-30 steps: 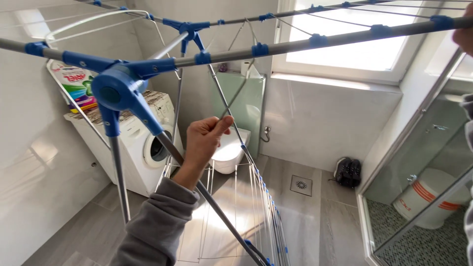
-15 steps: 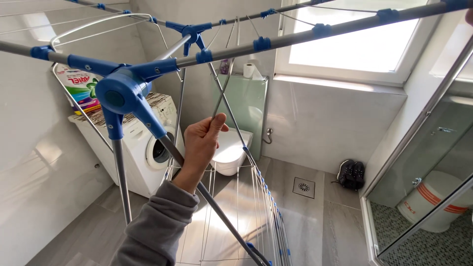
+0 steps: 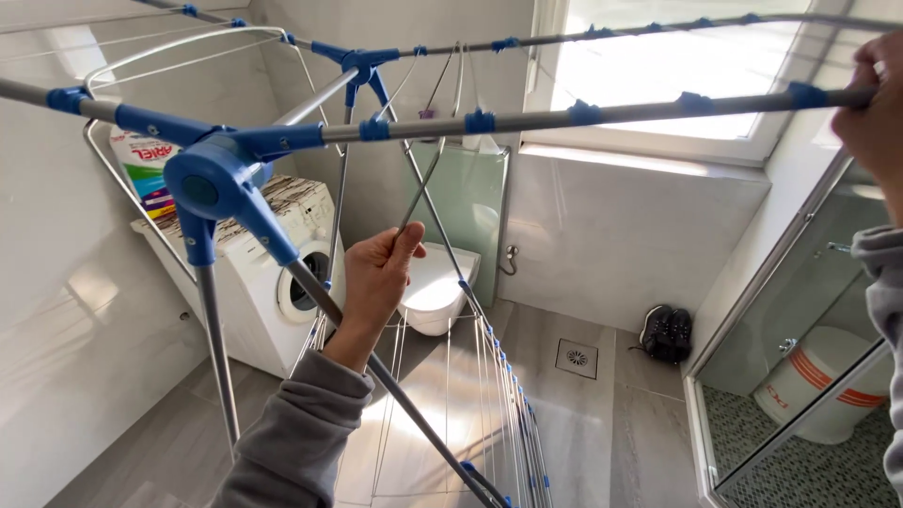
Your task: Unfolding a drying rack and hanging wet laundry taken from a washing machine
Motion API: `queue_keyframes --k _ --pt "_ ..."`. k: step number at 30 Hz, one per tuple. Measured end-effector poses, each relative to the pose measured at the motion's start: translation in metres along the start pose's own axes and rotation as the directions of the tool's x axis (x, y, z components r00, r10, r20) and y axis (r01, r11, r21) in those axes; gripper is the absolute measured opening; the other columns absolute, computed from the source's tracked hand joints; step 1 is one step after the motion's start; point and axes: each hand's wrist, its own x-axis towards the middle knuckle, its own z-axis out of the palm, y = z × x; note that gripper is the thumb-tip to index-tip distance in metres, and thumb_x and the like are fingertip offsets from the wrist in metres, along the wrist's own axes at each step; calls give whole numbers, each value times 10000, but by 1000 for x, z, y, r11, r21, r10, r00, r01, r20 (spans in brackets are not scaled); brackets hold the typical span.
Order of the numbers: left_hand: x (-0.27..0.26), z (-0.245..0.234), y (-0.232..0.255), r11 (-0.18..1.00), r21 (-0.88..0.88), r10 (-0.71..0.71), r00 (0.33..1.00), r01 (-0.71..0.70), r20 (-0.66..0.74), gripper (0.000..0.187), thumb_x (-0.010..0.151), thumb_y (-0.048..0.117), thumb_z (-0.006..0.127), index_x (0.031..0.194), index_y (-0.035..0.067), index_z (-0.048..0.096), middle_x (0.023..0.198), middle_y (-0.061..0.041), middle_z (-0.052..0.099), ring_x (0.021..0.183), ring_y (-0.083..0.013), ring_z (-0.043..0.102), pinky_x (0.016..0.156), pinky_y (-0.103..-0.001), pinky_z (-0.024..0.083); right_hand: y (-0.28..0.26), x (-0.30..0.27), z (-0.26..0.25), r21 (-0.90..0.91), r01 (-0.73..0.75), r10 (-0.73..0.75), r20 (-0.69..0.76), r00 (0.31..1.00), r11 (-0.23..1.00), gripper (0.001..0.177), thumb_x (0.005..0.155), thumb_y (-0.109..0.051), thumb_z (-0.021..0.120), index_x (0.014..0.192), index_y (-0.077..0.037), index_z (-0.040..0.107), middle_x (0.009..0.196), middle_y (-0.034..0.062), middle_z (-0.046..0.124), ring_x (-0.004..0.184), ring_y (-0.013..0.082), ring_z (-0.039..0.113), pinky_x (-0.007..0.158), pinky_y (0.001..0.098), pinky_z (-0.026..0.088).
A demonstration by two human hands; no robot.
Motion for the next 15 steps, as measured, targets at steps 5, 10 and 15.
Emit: queue_keyframes --k 5,10,15 --pt "-2 4 -7 997 54 56 998 -56 5 520 949 527 622 663 98 691 432 12 444 423 -80 425 496 -249 383 -79 -12 -38 -197 -122 132 38 991 973 127 1241 20 672 1304 74 769 1004 220 703 830 334 660 705 412 523" --pt "0 6 -8 990 109 90 996 -92 25 539 964 515 602 671 72 695 443 -3 483 429 -84 461 489 -255 397 -99 -24 -35 -400 -94 102 0 995 912 191 1229 -260 829 1210 -71 820 1019 64 800 824 232 753 645 319 561" --pt "6 9 -25 946 284 156 988 -156 22 605 984 575 494 666 83 642 624 -8 707 491 -119 587 510 -314 418 -103 -29 -34 -437 -78 93 14 996 896 283 1227 -358 826 1234 -76 810 1020 54 799 834 216 754 687 325 566"
